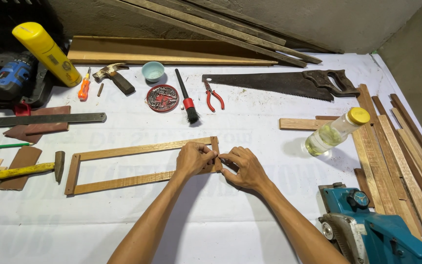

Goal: Measure, fit, and hammer wooden strips together to assemble rectangular frames.

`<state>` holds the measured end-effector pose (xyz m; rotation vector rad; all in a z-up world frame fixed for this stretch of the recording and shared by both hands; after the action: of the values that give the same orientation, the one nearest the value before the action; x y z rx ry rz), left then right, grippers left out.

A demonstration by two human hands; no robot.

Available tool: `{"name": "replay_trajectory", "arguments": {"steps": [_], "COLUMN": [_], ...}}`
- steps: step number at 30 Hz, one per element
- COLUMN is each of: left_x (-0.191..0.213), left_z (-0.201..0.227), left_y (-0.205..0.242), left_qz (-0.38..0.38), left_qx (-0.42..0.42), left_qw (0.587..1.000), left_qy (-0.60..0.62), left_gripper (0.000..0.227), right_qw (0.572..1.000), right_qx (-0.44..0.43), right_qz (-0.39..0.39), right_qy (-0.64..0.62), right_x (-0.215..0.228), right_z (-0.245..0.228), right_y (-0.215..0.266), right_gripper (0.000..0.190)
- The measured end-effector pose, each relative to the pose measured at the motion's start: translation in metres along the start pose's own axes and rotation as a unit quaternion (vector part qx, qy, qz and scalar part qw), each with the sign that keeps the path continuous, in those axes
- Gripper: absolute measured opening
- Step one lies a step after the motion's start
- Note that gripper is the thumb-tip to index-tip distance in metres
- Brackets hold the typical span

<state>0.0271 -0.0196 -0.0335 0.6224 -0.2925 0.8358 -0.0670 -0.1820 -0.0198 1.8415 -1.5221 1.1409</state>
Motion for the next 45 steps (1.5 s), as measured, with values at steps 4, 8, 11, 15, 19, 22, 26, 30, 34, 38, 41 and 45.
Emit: {"name": "replay_trajectory", "arguments": {"steps": [4,8,11,15,19,22,26,30,34,38,41,45], "left_x": [-0.002,-0.001,-0.003,0.000,-0.003,-0.025,-0.017,0.009,0.050,0.100,0.137,0.176], "left_z": [-0.004,0.003,0.012,0.024,0.042,0.019,0.016,0.008,-0.009,-0.026,-0.028,-0.021], "left_y": [-0.003,0.003,0.013,0.027,0.044,0.031,0.048,0.069,0.074,0.060,0.041,0.010], "left_qz": [-0.001,0.044,0.058,0.088,0.072,0.092,0.129,0.201,0.172,0.156,0.164,0.177], "left_qx": [-0.002,-0.066,-0.093,-0.164,-0.181,-0.197,-0.214,-0.295,-0.270,-0.227,-0.214,-0.217], "left_qw": [1.000,0.997,0.992,0.961,0.925,0.873,0.911,0.906,0.908,0.901,0.897,0.892], "left_qy": [-0.005,-0.017,-0.067,-0.205,-0.327,-0.435,-0.329,-0.230,-0.269,-0.335,-0.350,-0.354], "left_gripper": [0.022,0.023,0.022,0.016,0.027,0.026,0.027,0.038,0.030,0.023,0.023,0.025], "right_qw": [1.000,0.999,0.999,0.999,0.996,0.992,0.992,0.995,0.993,0.987,0.986,0.981], "right_qx": [0.005,0.018,0.022,0.009,-0.027,-0.007,-0.055,-0.066,-0.026,0.021,0.039,0.077], "right_qz": [0.003,0.014,0.009,-0.022,-0.039,-0.012,-0.016,-0.007,-0.012,-0.031,-0.045,-0.036], "right_qy": [0.010,0.029,0.030,0.047,0.082,0.125,0.113,0.078,0.118,0.159,0.157,0.175], "right_x": [-0.001,0.001,0.004,0.010,0.008,-0.002,0.005,0.013,0.028,0.037,0.032,0.013], "right_z": [-0.001,-0.005,-0.005,-0.012,-0.020,-0.020,-0.034,-0.025,-0.044,-0.070,-0.078,-0.065], "right_y": [0.000,-0.002,-0.004,-0.007,-0.008,-0.007,-0.005,-0.014,-0.048,-0.100,-0.143,-0.193], "right_gripper": [0.031,0.028,0.028,0.031,0.026,0.025,0.029,0.035,0.031,0.041,0.039,0.034]}}
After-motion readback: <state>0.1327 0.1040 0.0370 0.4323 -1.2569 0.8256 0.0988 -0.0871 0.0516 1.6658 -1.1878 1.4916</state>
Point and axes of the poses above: each hand's wrist, its own y-axis away from the middle knuckle, its own x-axis out of the back of the hand, z = x × y, the point moved 4 cm from there along -y, towards the middle knuckle, and after that the axes turned 12 degrees about -z, right-handed, at the moved point
